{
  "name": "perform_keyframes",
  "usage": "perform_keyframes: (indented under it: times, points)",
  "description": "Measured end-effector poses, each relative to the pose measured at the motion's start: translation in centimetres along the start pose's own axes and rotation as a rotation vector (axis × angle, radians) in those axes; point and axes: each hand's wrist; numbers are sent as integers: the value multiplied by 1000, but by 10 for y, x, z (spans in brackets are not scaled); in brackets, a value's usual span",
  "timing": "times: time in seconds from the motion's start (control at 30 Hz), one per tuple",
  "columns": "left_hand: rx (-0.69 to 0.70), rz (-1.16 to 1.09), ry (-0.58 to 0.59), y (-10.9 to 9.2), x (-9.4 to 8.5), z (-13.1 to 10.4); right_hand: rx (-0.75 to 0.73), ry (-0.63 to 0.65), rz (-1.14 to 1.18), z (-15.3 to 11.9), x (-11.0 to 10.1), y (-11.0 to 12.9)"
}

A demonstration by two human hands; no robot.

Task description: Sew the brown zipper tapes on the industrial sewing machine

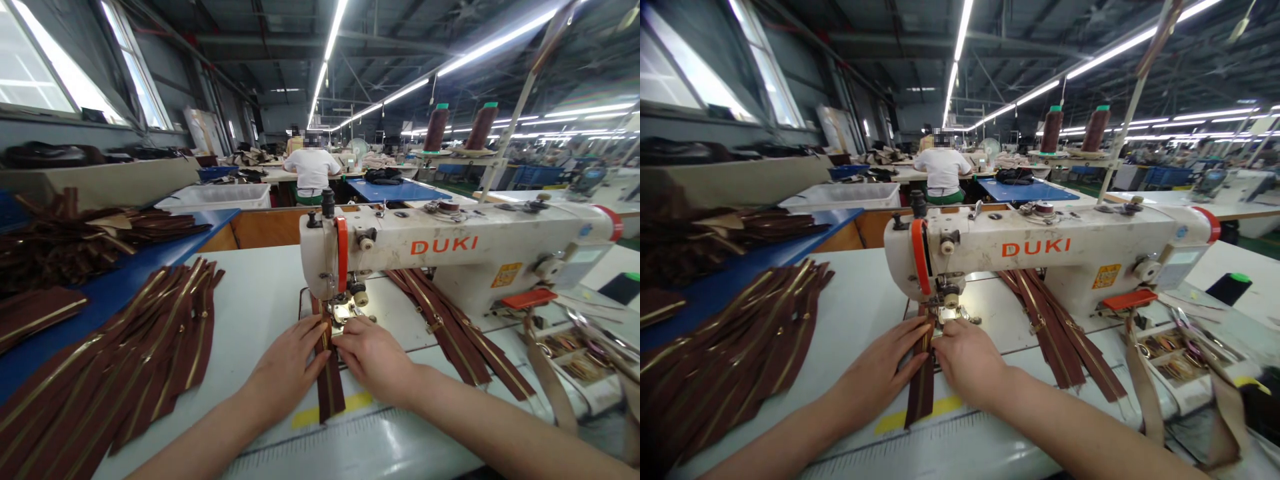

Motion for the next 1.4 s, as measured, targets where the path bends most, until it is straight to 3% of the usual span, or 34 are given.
perform_keyframes:
  times: [0.2,0.6,1.13,1.3,1.4]
  points:
    - [13,17,-17,0,1,-3,43,-44,-23,8,6,-3]
    - [21,37,-28,1,2,-5,-33,-59,-2,5,9,-1]
    - [60,68,-10,0,-1,-1,-70,29,-124,6,7,0]
    - [51,72,6,1,-4,0,-61,-43,60,3,0,-10]
    - [54,57,38,2,-6,3,61,-147,246,9,-13,-24]
Point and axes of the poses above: each hand's wrist, its own z-axis towards the middle knuckle, its own x-axis out of the palm, y = z × x, and after that the axes turned 15 degrees about z, right-handed
